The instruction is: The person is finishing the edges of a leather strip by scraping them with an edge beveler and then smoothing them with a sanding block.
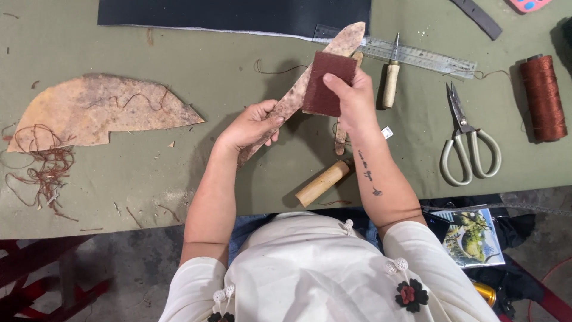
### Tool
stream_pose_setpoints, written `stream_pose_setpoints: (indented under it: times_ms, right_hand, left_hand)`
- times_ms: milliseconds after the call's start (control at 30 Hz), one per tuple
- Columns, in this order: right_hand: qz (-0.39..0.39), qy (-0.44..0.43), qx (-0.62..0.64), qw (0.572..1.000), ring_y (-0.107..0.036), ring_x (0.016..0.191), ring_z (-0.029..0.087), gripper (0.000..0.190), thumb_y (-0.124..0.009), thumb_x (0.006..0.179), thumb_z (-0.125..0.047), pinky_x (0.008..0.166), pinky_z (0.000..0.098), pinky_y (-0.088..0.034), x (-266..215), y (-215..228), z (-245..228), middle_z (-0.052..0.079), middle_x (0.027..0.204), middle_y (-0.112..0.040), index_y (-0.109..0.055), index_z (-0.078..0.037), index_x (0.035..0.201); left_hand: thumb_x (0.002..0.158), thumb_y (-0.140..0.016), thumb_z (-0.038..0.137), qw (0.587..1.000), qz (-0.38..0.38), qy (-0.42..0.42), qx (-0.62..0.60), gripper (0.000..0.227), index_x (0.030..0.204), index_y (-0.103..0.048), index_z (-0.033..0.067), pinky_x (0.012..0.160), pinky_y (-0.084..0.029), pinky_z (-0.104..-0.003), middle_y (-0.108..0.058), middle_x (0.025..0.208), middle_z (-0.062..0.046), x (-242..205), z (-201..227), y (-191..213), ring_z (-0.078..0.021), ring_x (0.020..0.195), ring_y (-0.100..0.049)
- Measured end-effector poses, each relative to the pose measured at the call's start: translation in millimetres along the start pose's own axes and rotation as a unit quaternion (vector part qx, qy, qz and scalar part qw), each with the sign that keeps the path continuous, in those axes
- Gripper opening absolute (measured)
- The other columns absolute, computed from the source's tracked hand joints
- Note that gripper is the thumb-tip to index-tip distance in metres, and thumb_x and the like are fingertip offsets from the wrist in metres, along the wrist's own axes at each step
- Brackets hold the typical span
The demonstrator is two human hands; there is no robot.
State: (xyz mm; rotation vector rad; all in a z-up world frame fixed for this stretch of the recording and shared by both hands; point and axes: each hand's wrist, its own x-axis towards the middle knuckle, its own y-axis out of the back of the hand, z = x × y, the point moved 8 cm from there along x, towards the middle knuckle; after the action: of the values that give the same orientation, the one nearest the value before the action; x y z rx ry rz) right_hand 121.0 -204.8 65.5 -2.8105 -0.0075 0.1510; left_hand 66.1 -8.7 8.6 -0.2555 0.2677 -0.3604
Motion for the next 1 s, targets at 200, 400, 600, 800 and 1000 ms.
stream_pose_setpoints:
  times_ms: [200,400,600,800,1000]
  right_hand:
    - [-0.016,-0.008,-0.006,1.000,-0.076,0.093,0.026,0.024,-0.079,0.090,0.000,0.083,0.0418,-0.063,-14.2,-20.1,21.0,0.016,0.102,-0.077,-0.074,-0.006,0.113]
    - [-0.023,0.012,-0.046,0.999,-0.071,0.088,0.020,0.022,-0.082,0.086,0.002,0.079,0.0374,-0.062,-7.0,-14.8,4.7,0.014,0.096,-0.077,-0.075,-0.004,0.106]
    - [0.001,0.014,0.072,0.997,-0.072,0.095,0.018,0.019,-0.077,0.090,-0.006,0.086,0.0351,-0.062,24.0,27.4,15.2,0.006,0.105,-0.076,-0.073,-0.007,0.109]
    - [-0.021,0.001,0.089,0.996,-0.072,0.099,0.021,0.022,-0.081,0.090,-0.015,0.088,0.0378,-0.061,21.4,21.1,14.3,0.003,0.106,-0.075,-0.071,-0.012,0.110]
    - [0.039,-0.014,0.156,0.987,-0.072,0.094,0.030,0.029,-0.081,0.088,-0.012,0.082,0.0487,-0.064,16.4,27.1,10.9,0.010,0.102,-0.072,-0.064,-0.010,0.111]
  left_hand:
    - [0.094,-0.064,0.001,1.000,0.012,0.013,0.005,0.005,0.100,-0.063,0.0000,0.038,-0.057,-0.023,-0.061,0.062,-0.011,-7.5,9.4,-0.1,-0.0171,0.050,-0.068]
    - [0.096,-0.066,0.004,1.000,0.012,-0.003,-0.010,0.010,0.105,-0.065,0.0008,0.040,-0.058,-0.023,-0.062,0.064,-0.011,-4.6,9.2,-1.4,-0.0167,0.052,-0.068]
    - [0.102,-0.057,0.017,0.992,-0.009,0.096,0.086,0.014,0.113,-0.062,0.0092,0.050,-0.052,-0.023,-0.055,0.076,0.000,-6.0,6.4,-2.4,-0.0100,0.062,-0.062]
    - [0.102,-0.059,0.017,0.998,-0.005,0.038,0.043,0.027,0.128,-0.061,0.0086,0.061,-0.057,-0.025,-0.067,0.078,-0.008,-2.3,6.0,3.7,-0.0115,0.070,-0.066]
    - [0.104,-0.060,0.009,0.975,0.145,-0.134,-0.096,0.047,0.149,-0.048,0.0091,0.070,-0.064,-0.030,-0.075,0.095,-0.016,-4.8,16.2,42.9,-0.0182,0.083,-0.072]
